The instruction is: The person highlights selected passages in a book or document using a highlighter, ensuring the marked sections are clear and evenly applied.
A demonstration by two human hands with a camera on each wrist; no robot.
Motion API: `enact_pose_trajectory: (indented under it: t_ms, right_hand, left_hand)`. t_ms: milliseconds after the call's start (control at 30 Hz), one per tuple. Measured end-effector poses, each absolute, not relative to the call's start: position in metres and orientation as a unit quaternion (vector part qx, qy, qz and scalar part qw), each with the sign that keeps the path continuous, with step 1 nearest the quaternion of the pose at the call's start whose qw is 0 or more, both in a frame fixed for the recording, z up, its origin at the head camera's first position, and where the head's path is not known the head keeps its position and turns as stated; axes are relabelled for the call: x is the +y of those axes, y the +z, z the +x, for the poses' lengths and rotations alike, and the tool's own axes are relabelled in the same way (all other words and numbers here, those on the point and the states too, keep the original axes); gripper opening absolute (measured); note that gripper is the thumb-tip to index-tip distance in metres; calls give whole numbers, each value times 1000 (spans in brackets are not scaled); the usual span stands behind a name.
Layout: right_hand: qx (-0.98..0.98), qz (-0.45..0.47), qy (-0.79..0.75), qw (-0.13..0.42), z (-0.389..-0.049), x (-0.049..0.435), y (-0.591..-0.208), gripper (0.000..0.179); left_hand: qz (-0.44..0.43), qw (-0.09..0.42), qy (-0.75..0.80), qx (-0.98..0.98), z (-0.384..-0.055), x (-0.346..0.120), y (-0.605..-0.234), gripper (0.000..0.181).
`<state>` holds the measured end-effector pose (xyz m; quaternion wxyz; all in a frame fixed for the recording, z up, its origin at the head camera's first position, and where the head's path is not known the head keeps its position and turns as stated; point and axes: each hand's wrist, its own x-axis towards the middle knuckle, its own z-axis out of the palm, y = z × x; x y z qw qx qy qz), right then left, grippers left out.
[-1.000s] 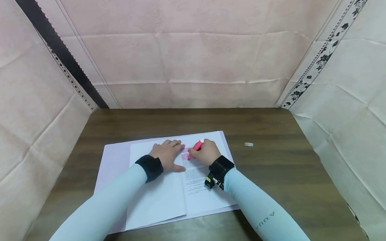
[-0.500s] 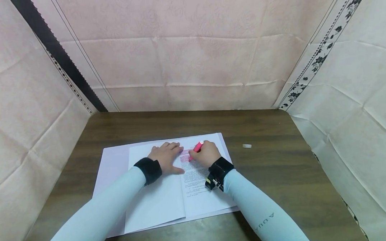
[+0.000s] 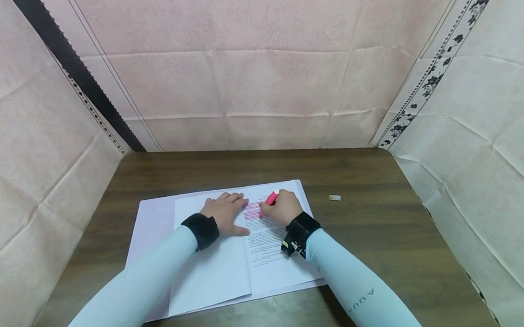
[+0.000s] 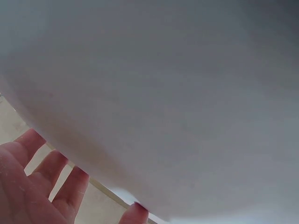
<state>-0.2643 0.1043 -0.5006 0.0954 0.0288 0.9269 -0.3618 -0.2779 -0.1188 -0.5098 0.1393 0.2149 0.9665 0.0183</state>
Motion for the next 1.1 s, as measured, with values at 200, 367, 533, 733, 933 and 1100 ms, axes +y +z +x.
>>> enact_pose_trajectory:
  t_ms: [200,367,533,733,933,1100]
  right_hand:
    - [926,33,-364,94,-265,108,-500,33]
    - [928,39,-359,95,-266,111,-500,36]
    - [930,41,-354,92,-267,115,-499,38]
    - [932,40,-350,92,-266,118,-499,40]
    - [930,38,-355,91,-267,121,-499,38]
    - [929,42,-356,93,-268,125,-502,37]
  left_hand:
    - [219,136,20,966,-273,-118,-502,108]
    - [222,136,22,965,-273,-118,-501,108]
    - [216,141,16,966,-278,-117,-507,110]
    - [216,137,14,967,-282,-118,-515,111]
    - [218,131,11,967,-282,-118,-517,111]
    - [219,130,8,967,-282,-118,-516,111]
